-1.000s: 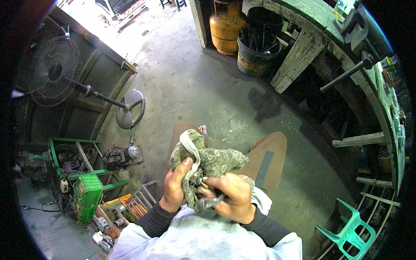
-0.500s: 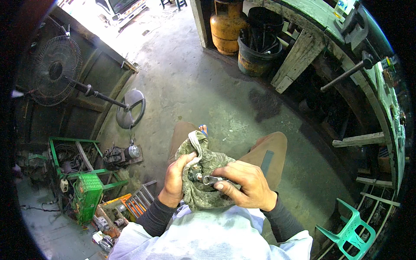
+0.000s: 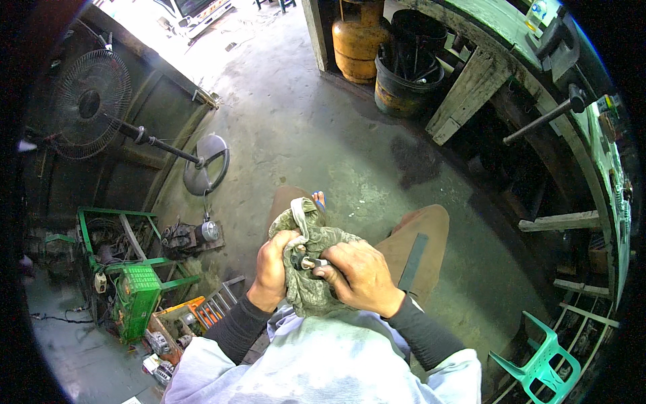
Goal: The person cleans a small mechanical part with a rag, then uses pliers to remove a pin from the part. They later use a pneumatic tool to work on the interior of the part while holding it in their hands.
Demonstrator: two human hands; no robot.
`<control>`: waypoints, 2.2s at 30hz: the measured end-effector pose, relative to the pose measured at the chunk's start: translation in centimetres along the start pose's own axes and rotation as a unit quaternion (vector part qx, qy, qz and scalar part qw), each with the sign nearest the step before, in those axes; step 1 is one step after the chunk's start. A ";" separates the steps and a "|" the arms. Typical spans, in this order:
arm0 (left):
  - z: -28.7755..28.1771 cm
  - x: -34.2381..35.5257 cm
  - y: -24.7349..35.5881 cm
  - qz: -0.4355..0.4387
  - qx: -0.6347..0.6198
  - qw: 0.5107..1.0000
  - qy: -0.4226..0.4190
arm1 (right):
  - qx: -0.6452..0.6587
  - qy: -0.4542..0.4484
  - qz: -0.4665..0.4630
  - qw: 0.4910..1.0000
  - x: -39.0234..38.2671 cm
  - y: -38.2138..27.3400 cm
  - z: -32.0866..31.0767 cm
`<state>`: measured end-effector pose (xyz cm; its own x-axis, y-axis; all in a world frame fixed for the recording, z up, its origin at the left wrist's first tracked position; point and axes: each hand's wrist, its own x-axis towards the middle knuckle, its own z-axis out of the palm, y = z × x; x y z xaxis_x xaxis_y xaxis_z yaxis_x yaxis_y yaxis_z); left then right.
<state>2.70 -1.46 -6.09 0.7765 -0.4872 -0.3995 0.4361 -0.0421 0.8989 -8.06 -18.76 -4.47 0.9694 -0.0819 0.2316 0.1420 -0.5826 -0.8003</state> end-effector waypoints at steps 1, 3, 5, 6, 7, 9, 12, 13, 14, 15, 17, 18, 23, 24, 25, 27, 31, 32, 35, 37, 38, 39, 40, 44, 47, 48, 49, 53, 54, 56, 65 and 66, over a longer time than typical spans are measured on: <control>-0.2 0.4 -0.4 -0.034 -0.040 0.999 0.010 | -0.011 0.031 0.005 0.999 0.0 0.2 0.8; -0.7 1.1 -1.1 -0.059 -0.105 0.992 0.029 | -0.009 0.047 0.014 0.999 0.0 1.0 2.1; -1.5 2.0 -1.6 -0.068 -0.123 0.990 0.024 | -0.010 0.041 0.021 0.999 0.2 1.9 3.1; -2.1 2.5 -1.6 -0.057 -0.084 0.995 -0.007 | 0.005 0.028 0.034 0.999 0.2 2.3 3.6; -2.7 2.9 -1.6 -0.028 -0.056 0.997 -0.046 | 0.012 0.016 0.032 0.999 0.3 2.8 3.9; -3.5 3.2 -1.8 -0.017 -0.046 0.995 -0.089 | 0.019 -0.018 0.039 0.999 0.4 3.6 4.4; -4.4 2.8 -1.6 -0.046 -0.056 0.990 -0.123 | 0.062 -0.045 0.060 0.995 0.6 4.4 4.8; -4.5 2.6 -1.5 -0.056 -0.067 0.987 -0.138 | 0.068 -0.058 0.075 0.993 0.7 4.6 4.8; -4.8 2.3 -1.3 -0.072 -0.095 0.978 -0.170 | 0.070 -0.066 0.052 0.994 0.8 4.8 4.7; -5.0 2.1 -1.0 -0.051 -0.073 0.978 -0.191 | 0.074 -0.087 0.048 0.992 0.8 4.9 4.6; -5.3 1.6 -0.5 -0.022 -0.034 0.971 -0.238 | 0.069 -0.127 0.045 0.988 0.7 5.2 4.5; -5.4 1.6 -0.2 -0.029 -0.014 0.973 -0.229 | 0.062 -0.142 0.030 0.988 0.7 5.3 4.5; -5.0 2.8 0.1 -0.012 0.091 0.967 -0.239 | 0.048 -0.130 0.031 0.990 0.7 5.7 5.4; -5.0 3.1 0.1 -0.026 0.105 0.965 -0.240 | 0.040 -0.127 0.038 0.990 0.8 5.9 5.6; -5.1 3.3 0.1 -0.041 0.121 0.962 -0.241 | 0.032 -0.124 0.048 0.991 0.9 6.0 5.9; -5.0 3.5 -0.2 -0.025 0.147 0.967 -0.208 | 0.029 -0.105 0.040 0.993 1.2 6.4 6.3; -5.2 3.9 -0.5 -0.050 0.140 0.972 -0.181 | 0.022 -0.113 0.032 0.993 2.0 7.3 7.0; -5.3 4.1 -0.5 -0.069 0.148 0.972 -0.172 | 0.009 -0.124 0.034 0.992 2.2 7.4 7.2; -5.8 4.6 -0.5 -0.063 0.116 0.977 -0.165 | 0.003 -0.116 0.038 0.992 3.2 7.8 8.0; -5.9 5.1 -0.9 -0.062 0.065 0.990 -0.111 | 0.013 -0.135 0.047 0.990 4.0 8.2 8.6; -6.0 5.4 -1.3 -0.064 0.044 0.993 -0.086 | 0.011 -0.133 0.046 0.990 4.4 8.3 8.9; -6.1 5.9 -1.7 -0.075 0.034 0.995 -0.064 | 0.008 -0.127 0.038 0.991 4.8 8.5 9.3; -6.3 6.6 -2.1 -0.086 0.027 0.995 -0.045 | -0.005 -0.130 0.038 0.991 5.2 8.8 9.5; -7.1 8.9 -3.9 -0.122 0.017 0.992 -0.015 | -0.014 -0.135 0.059 0.989 6.0 10.1 10.7; -7.6 10.2 -4.8 -0.129 0.019 0.991 -0.041 | -0.020 -0.148 0.074 0.986 5.9 11.1 11.1; -7.9 10.4 -4.9 -0.148 0.059 0.986 -0.055 | -0.019 -0.160 0.079 0.984 5.7 11.3 11.1; -8.1 10.4 -5.0 -0.140 0.066 0.985 -0.082 | -0.027 -0.169 0.077 0.982 5.6 11.4 11.1; -8.1 10.7 -5.0 -0.175 0.094 0.972 -0.123 | -0.037 -0.172 0.057 0.983 5.4 11.5 10.6; -7.9 10.9 -5.0 -0.201 0.055 0.972 -0.107 | -0.071 -0.210 0.072 0.973 5.5 11.5 10.3; -7.2 11.3 -5.4 -0.163 0.068 0.982 -0.058 | -0.079 -0.199 0.061 0.975 6.1 11.4 10.0; -7.5 14.8 -8.6 -0.056 0.337 0.932 0.120 | -0.110 -0.217 0.079 0.967 8.1 13.0 11.4; -7.7 14.9 -9.3 -0.047 0.335 0.933 0.122 | -0.118 -0.232 0.092 0.961 8.0 13.3 11.7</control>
<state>13.71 -1.59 -21.74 0.8650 -0.2443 -0.4383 0.1887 -0.6509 0.7353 3.91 -17.65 -19.73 0.9667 0.1363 -0.2167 -0.0366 -0.7642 -0.6439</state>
